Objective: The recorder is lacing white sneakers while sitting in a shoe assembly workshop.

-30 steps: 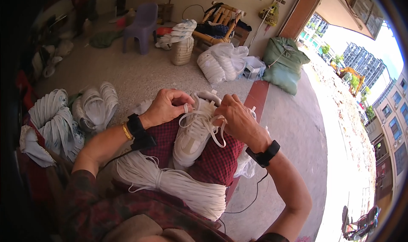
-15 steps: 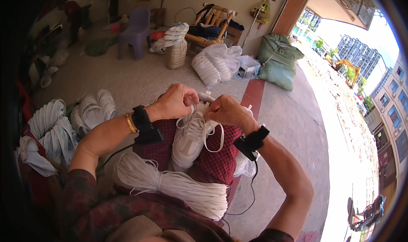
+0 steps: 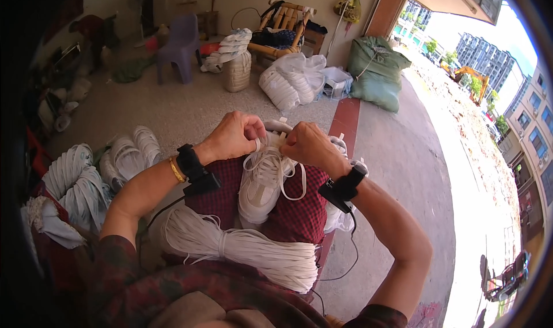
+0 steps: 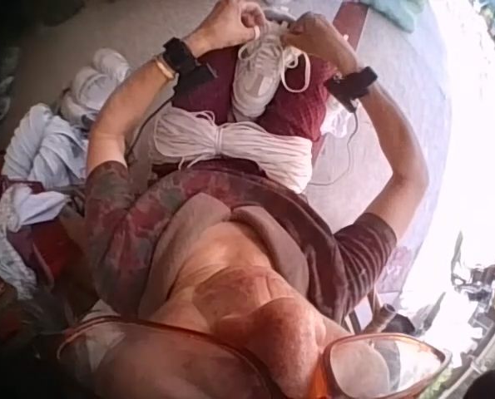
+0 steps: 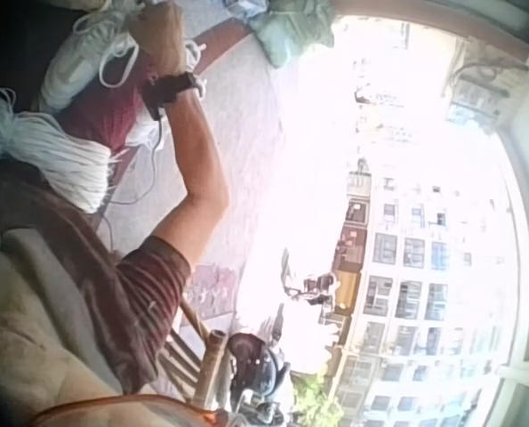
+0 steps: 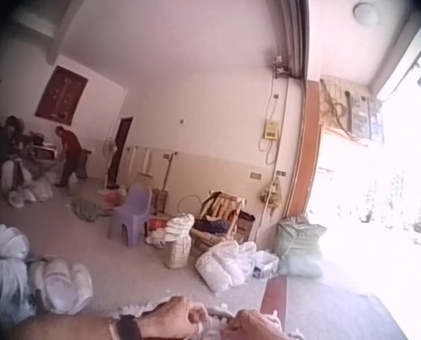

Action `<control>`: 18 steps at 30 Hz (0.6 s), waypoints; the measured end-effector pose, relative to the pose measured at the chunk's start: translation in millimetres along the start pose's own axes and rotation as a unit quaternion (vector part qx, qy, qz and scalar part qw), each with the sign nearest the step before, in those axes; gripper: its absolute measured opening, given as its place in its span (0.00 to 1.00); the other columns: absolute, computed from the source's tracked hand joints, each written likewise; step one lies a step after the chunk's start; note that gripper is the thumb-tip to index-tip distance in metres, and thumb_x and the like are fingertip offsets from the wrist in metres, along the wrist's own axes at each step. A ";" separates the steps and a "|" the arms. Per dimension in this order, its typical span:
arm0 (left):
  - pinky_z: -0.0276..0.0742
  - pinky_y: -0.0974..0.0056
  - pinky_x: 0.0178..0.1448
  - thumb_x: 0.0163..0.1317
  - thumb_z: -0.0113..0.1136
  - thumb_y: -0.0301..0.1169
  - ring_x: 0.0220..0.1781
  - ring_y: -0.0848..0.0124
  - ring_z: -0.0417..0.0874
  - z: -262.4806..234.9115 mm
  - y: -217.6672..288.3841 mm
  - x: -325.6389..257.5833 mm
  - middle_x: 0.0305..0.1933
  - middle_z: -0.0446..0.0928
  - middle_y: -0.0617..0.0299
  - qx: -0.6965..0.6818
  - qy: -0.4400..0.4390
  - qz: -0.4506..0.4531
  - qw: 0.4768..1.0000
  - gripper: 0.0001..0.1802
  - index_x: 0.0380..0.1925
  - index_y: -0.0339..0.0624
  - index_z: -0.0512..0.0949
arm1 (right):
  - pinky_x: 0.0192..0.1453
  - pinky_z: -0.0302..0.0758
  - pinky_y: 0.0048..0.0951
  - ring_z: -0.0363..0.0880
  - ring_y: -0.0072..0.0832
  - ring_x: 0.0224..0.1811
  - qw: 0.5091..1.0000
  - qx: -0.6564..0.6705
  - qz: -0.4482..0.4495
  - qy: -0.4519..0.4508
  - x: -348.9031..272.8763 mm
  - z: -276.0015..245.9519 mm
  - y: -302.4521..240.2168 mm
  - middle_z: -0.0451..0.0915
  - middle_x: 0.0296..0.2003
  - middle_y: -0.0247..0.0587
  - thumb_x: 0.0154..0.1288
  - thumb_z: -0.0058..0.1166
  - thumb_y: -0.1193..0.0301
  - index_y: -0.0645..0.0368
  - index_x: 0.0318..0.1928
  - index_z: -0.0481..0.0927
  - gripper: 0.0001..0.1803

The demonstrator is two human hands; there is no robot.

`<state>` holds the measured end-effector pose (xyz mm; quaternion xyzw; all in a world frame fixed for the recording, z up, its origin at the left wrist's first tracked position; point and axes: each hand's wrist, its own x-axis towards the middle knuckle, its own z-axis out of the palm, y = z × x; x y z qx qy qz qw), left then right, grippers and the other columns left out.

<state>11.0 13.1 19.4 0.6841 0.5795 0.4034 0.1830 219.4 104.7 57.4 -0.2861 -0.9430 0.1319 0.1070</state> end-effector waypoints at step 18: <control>0.81 0.70 0.40 0.56 0.70 0.24 0.32 0.80 0.83 -7.0 -6.0 -3.7 0.30 0.86 0.64 -0.082 0.002 0.010 0.997 0.05 0.33 0.35 0.86 | 0.37 0.79 0.39 0.85 0.41 0.31 0.982 0.065 -0.112 0.141 1.6 29.6 -7.7 0.84 0.28 0.46 0.57 0.60 0.76 0.60 0.38 0.80 0.07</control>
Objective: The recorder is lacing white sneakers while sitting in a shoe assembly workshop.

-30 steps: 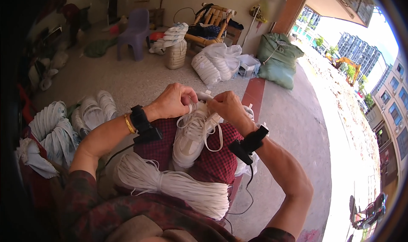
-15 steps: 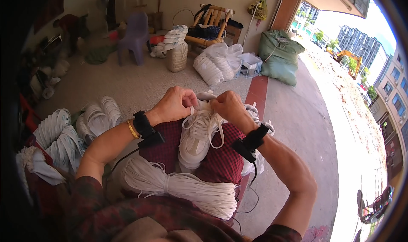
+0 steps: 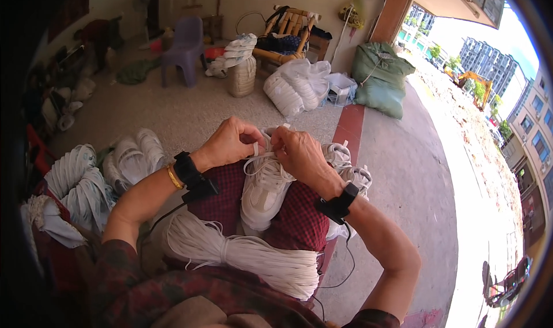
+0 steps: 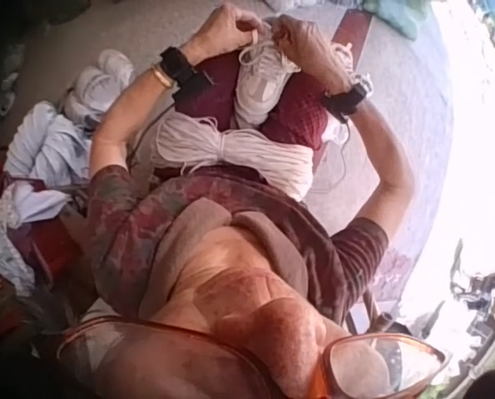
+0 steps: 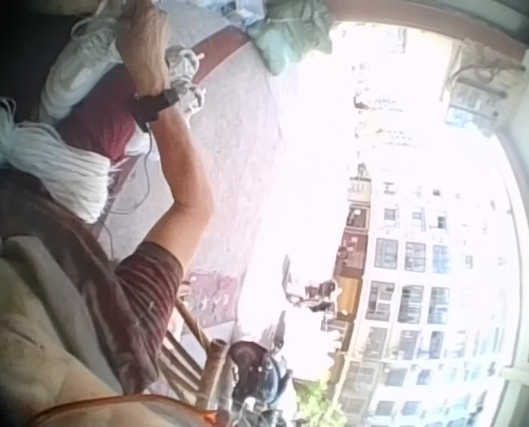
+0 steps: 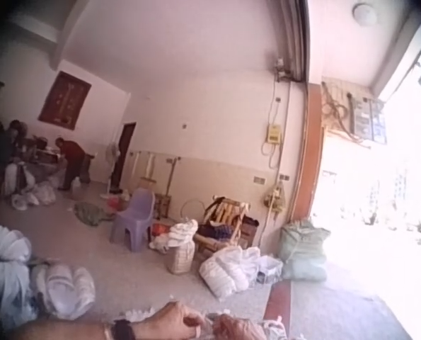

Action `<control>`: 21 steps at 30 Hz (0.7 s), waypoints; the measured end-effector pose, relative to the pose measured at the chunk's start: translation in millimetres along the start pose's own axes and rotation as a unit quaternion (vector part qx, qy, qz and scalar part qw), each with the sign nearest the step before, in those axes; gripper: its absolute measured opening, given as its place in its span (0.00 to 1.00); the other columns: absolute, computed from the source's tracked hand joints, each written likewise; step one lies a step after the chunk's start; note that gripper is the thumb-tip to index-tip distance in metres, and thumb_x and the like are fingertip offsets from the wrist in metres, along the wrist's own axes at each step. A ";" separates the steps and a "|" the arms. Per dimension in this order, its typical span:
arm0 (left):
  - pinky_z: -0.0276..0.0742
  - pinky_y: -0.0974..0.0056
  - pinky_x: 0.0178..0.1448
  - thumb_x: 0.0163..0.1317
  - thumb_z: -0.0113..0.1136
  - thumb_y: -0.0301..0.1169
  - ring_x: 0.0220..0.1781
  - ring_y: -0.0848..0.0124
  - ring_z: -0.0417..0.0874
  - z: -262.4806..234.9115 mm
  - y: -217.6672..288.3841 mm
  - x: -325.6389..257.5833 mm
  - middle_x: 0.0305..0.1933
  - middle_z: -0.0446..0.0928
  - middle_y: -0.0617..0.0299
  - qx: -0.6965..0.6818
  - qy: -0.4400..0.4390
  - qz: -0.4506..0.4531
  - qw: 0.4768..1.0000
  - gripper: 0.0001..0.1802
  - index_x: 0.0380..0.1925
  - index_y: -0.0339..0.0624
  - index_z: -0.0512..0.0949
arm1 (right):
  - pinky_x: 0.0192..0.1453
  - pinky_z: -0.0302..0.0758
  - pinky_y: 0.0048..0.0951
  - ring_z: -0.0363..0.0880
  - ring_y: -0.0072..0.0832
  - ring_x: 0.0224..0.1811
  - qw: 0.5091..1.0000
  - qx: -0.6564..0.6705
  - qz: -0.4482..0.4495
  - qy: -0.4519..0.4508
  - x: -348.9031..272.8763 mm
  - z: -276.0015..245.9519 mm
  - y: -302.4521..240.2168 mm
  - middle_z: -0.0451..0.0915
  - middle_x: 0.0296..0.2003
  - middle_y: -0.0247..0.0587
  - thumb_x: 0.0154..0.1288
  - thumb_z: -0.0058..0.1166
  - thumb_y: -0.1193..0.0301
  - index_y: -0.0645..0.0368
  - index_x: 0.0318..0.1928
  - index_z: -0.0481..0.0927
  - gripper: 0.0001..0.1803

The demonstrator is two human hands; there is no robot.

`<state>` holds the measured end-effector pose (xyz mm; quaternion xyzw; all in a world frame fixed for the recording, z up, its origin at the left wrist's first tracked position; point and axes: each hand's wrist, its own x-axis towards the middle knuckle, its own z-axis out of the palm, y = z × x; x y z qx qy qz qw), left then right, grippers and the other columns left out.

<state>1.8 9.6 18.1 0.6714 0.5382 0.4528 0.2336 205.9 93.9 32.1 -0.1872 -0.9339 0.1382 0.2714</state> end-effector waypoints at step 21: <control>0.80 0.67 0.38 0.54 0.66 0.18 0.31 0.71 0.86 37.1 -3.9 -24.9 0.33 0.86 0.58 0.090 0.178 0.157 0.967 0.08 0.35 0.37 0.81 | 0.35 0.79 0.35 0.85 0.36 0.28 0.994 0.112 0.001 0.007 5.3 3.2 6.3 0.83 0.26 0.42 0.52 0.62 0.77 0.59 0.36 0.82 0.08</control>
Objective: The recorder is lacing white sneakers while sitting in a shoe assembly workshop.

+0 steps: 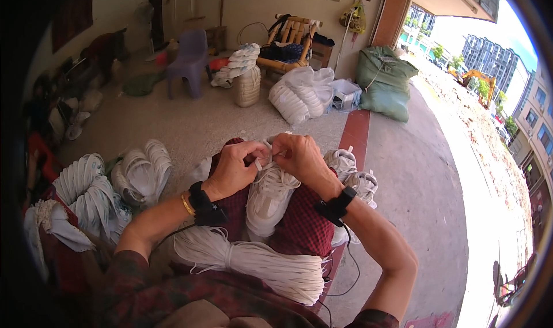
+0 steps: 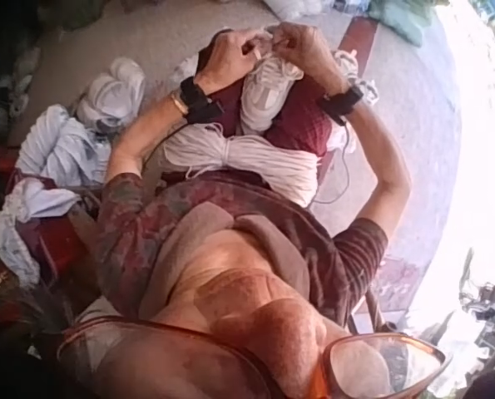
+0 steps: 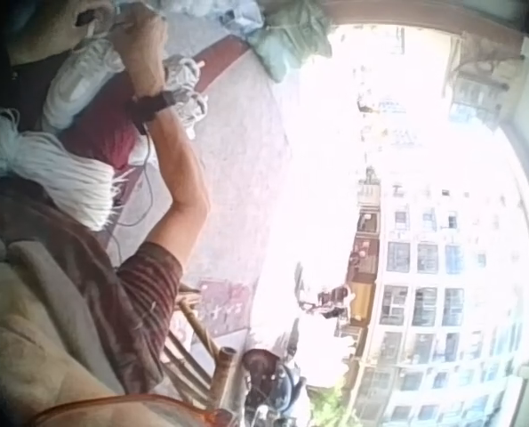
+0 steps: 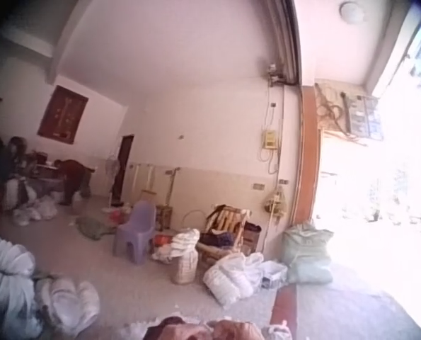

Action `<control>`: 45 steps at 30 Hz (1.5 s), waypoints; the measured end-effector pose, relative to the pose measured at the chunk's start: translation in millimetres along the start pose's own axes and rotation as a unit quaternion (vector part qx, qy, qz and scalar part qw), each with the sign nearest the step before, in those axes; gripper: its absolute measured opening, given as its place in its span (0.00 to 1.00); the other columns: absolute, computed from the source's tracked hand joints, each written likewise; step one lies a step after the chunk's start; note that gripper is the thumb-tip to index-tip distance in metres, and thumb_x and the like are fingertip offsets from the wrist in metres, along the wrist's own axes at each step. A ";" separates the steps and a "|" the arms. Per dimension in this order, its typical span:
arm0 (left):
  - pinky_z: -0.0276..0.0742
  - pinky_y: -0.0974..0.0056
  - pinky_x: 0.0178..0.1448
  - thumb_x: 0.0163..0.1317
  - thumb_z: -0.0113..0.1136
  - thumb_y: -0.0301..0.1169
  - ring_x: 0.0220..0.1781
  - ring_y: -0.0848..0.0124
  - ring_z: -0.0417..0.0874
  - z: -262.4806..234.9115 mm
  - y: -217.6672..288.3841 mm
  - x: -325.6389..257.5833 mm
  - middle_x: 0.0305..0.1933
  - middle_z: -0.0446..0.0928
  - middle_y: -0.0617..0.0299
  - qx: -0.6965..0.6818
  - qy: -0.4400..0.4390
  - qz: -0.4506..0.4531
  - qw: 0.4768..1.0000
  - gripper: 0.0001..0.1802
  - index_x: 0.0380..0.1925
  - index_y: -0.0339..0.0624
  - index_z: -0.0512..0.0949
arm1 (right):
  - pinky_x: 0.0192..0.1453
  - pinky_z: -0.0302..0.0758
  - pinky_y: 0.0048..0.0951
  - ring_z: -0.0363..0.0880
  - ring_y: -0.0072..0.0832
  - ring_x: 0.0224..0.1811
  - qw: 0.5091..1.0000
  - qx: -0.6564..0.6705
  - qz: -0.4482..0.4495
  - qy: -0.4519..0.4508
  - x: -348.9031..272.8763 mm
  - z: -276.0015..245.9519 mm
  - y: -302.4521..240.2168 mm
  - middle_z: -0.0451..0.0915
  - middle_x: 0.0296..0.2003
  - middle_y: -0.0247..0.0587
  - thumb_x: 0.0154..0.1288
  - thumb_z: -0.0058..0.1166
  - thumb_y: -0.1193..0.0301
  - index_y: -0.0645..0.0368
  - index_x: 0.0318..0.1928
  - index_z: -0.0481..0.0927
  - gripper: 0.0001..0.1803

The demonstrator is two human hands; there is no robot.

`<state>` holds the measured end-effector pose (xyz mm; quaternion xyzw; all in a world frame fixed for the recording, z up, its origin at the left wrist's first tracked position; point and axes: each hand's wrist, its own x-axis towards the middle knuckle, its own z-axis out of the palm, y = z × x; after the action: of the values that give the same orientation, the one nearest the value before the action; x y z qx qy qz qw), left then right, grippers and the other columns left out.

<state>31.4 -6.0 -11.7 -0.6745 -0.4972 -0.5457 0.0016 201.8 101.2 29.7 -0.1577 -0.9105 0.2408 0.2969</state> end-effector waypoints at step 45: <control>0.83 0.66 0.56 0.52 0.68 0.18 0.46 0.73 0.85 -36.8 -21.9 4.0 0.44 0.80 0.60 -0.098 -0.184 -0.071 0.975 0.22 0.48 0.38 0.76 | 0.45 0.78 0.47 0.80 0.54 0.44 0.995 -0.094 -0.016 -0.028 -41.1 -4.1 -29.7 0.73 0.44 0.53 0.59 0.66 0.70 0.64 0.48 0.77 0.19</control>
<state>-10.7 -12.3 -5.7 -0.7234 -0.4800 -0.4565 -0.1947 231.8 60.2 29.2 -0.1633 -0.9396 0.1539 0.2586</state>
